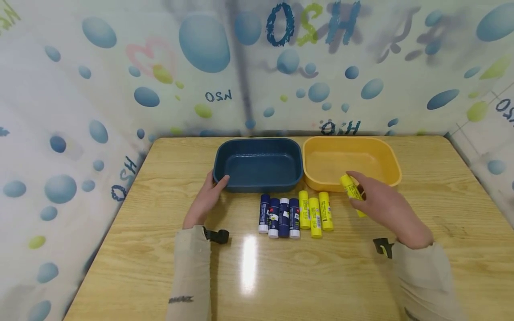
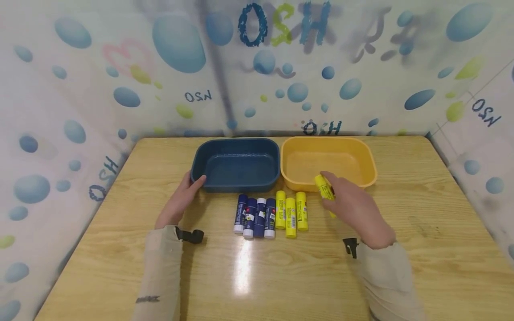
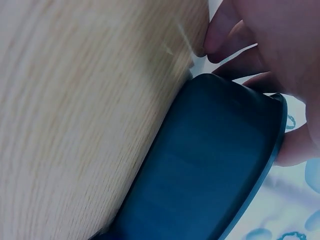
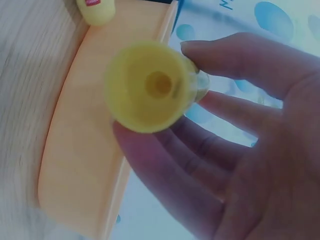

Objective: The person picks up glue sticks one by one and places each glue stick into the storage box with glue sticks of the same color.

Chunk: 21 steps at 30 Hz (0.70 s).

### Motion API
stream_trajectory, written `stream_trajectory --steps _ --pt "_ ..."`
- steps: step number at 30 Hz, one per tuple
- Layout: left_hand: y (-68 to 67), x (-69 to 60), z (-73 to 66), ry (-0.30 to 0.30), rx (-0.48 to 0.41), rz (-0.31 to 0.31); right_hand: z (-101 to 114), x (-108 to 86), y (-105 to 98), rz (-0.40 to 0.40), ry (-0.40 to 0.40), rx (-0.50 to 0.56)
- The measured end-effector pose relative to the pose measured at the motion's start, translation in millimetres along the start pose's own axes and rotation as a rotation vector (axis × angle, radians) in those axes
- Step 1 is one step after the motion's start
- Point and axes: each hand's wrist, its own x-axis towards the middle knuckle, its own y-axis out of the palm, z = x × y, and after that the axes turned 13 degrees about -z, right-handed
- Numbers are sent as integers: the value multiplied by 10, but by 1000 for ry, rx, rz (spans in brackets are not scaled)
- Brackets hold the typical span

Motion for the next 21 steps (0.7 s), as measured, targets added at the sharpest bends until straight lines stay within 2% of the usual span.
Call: stream_trajectory --steps 9,21 --pt "-21 10 27 26 -19 43 -32 84 -102 9 -17 -68" --pt "-36 3 41 28 -41 43 -89 192 -349 -1 -60 -140"
